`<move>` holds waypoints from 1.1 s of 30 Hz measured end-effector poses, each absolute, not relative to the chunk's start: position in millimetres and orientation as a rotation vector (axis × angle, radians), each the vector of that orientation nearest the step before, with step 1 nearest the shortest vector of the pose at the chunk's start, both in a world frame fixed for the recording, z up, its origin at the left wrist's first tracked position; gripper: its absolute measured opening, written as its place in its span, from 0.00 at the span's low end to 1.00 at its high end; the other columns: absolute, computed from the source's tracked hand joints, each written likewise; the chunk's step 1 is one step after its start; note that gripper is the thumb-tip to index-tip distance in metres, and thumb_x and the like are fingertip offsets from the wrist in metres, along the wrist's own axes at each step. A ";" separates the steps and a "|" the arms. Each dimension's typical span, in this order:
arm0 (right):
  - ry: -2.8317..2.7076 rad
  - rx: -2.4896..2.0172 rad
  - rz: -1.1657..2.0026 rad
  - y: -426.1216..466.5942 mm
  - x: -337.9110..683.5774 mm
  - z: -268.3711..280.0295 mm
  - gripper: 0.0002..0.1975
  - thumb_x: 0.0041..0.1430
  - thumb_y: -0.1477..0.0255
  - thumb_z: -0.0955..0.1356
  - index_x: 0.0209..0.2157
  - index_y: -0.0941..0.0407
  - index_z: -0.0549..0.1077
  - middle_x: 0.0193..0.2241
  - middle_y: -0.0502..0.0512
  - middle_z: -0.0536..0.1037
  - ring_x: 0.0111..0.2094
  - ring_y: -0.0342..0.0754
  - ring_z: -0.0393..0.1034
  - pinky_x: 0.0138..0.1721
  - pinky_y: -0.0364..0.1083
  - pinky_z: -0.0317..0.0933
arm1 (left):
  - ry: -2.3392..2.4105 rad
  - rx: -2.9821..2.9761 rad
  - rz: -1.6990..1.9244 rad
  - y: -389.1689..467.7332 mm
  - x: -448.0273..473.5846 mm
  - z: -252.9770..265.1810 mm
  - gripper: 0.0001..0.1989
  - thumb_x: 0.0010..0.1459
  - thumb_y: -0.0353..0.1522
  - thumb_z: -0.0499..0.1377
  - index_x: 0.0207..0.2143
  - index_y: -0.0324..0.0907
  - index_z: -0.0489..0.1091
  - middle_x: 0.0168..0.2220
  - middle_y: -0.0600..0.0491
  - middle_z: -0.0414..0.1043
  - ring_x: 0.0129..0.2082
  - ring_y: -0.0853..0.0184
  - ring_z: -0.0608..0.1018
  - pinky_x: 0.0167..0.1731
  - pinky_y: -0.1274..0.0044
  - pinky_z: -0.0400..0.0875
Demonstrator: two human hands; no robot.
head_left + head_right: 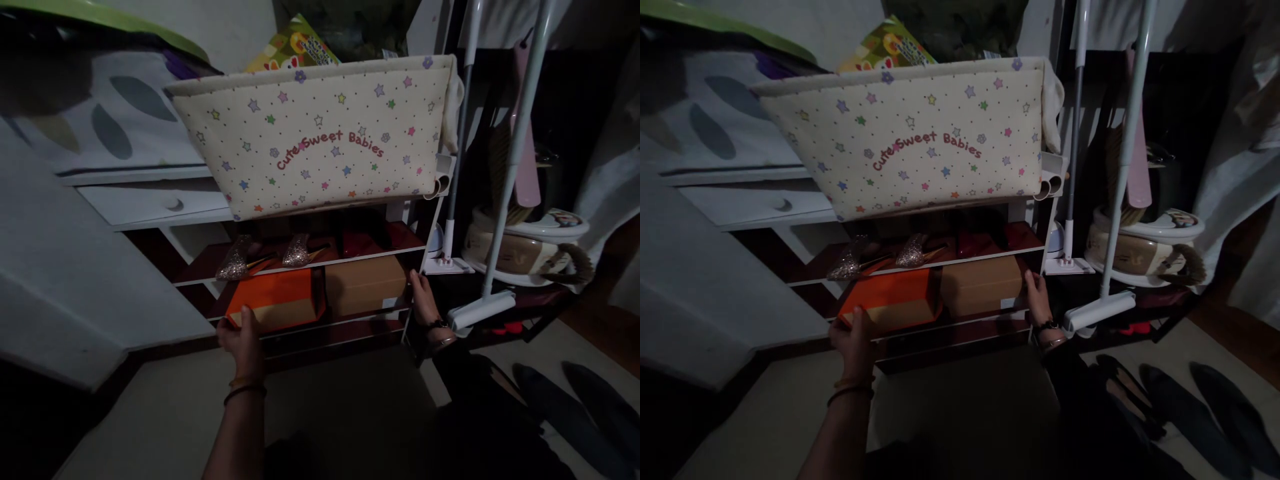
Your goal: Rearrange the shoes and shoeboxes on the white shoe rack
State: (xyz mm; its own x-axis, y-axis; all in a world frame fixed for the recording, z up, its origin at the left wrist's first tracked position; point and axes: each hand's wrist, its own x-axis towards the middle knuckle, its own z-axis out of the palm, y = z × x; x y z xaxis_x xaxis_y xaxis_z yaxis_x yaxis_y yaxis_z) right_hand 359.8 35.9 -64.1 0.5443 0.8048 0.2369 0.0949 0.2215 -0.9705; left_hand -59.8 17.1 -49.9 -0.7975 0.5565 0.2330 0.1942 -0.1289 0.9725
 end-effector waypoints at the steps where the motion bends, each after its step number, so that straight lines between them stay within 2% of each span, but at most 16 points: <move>1: -0.898 -1.295 0.561 31.4 366.5 -61.3 0.31 0.58 0.44 0.69 0.50 0.55 0.74 0.45 0.60 0.81 0.49 0.59 0.75 0.52 0.56 0.70 | 1.973 0.868 2.048 14.0 -59.8 -48.9 0.27 0.56 0.48 0.64 0.50 0.41 0.64 0.47 0.48 0.65 0.53 0.55 0.71 0.58 0.57 0.67; 3: -0.956 -1.313 0.449 23.6 380.2 -51.6 0.31 0.57 0.48 0.71 0.54 0.55 0.72 0.51 0.62 0.79 0.53 0.59 0.73 0.57 0.59 0.66 | 2.108 0.985 2.113 6.6 -56.3 -45.3 0.30 0.55 0.47 0.65 0.53 0.41 0.63 0.53 0.45 0.61 0.60 0.52 0.66 0.63 0.55 0.61; 5: -1.104 -1.278 0.301 18.4 392.6 -36.9 0.28 0.60 0.53 0.71 0.55 0.55 0.71 0.53 0.63 0.77 0.54 0.58 0.72 0.59 0.60 0.65 | 2.109 1.199 2.155 -1.3 -46.6 -39.6 0.31 0.55 0.46 0.65 0.56 0.41 0.63 0.57 0.43 0.58 0.62 0.52 0.64 0.65 0.55 0.58; 10: -1.410 -1.206 0.028 13.2 408.1 -6.8 0.18 0.65 0.63 0.67 0.54 0.54 0.72 0.51 0.62 0.78 0.53 0.57 0.73 0.57 0.59 0.66 | 1.830 1.773 2.088 -15.9 -5.2 -29.9 0.23 0.61 0.41 0.62 0.55 0.41 0.65 0.56 0.41 0.64 0.61 0.53 0.66 0.64 0.57 0.61; 13: -1.445 -1.188 -0.030 7.3 407.6 -17.3 0.14 0.67 0.66 0.66 0.51 0.55 0.74 0.48 0.62 0.79 0.51 0.57 0.74 0.55 0.59 0.67 | 1.716 1.962 1.949 -19.6 14.9 -34.8 0.21 0.62 0.39 0.60 0.56 0.41 0.66 0.55 0.41 0.68 0.60 0.52 0.68 0.62 0.56 0.64; 17: -1.421 -1.204 -0.011 -0.9 403.5 -40.5 0.13 0.68 0.67 0.64 0.50 0.54 0.75 0.47 0.62 0.80 0.50 0.58 0.75 0.55 0.60 0.68 | 1.719 2.044 1.845 -20.3 35.7 -32.5 0.18 0.62 0.39 0.60 0.51 0.42 0.69 0.53 0.41 0.69 0.58 0.51 0.71 0.62 0.55 0.64; 22: -1.626 -1.130 -0.064 20.8 399.6 0.6 0.20 0.69 0.71 0.63 0.60 0.51 0.72 0.53 0.63 0.75 0.57 0.59 0.70 0.61 0.62 0.64 | 1.519 2.158 1.723 3.5 81.9 10.2 0.15 0.64 0.37 0.57 0.52 0.43 0.69 0.53 0.42 0.70 0.58 0.54 0.73 0.61 0.60 0.67; 25: -1.893 -1.099 -0.069 53.8 399.7 42.8 0.32 0.63 0.75 0.67 0.68 0.48 0.65 0.65 0.63 0.64 0.67 0.61 0.59 0.68 0.63 0.57 | 1.450 2.166 1.707 35.9 114.1 32.4 0.21 0.63 0.37 0.59 0.56 0.39 0.68 0.58 0.38 0.67 0.60 0.54 0.71 0.62 0.60 0.67; 27: -2.044 -1.093 -0.055 76.6 400.8 61.4 0.39 0.58 0.79 0.69 0.70 0.47 0.62 0.68 0.62 0.59 0.70 0.62 0.54 0.69 0.63 0.55 | 1.483 2.120 1.680 58.3 129.6 39.1 0.24 0.59 0.37 0.62 0.55 0.36 0.68 0.58 0.35 0.65 0.60 0.51 0.71 0.62 0.59 0.67; 29: -2.149 -1.102 -0.013 95.6 402.8 70.1 0.42 0.55 0.81 0.70 0.70 0.47 0.62 0.67 0.62 0.61 0.69 0.62 0.57 0.69 0.62 0.56 | 1.559 2.073 1.650 75.9 138.6 40.9 0.23 0.56 0.37 0.65 0.51 0.35 0.70 0.56 0.34 0.66 0.59 0.49 0.71 0.62 0.58 0.67; 33: -2.258 -1.141 0.063 116.1 407.4 71.7 0.40 0.57 0.81 0.70 0.70 0.49 0.62 0.60 0.63 0.68 0.61 0.58 0.66 0.64 0.59 0.63 | 1.654 2.081 1.577 90.8 144.0 39.0 0.12 0.56 0.37 0.65 0.39 0.40 0.71 0.45 0.39 0.72 0.53 0.49 0.73 0.59 0.57 0.67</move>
State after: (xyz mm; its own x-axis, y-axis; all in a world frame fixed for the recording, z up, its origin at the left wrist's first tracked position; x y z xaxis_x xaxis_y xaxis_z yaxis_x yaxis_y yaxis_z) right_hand 407.4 116.1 71.7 -0.4495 0.7463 0.4909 0.7177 0.6289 -0.2990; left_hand 144.0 90.8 39.0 -0.0924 0.7461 0.6594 0.6944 -0.4263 0.5797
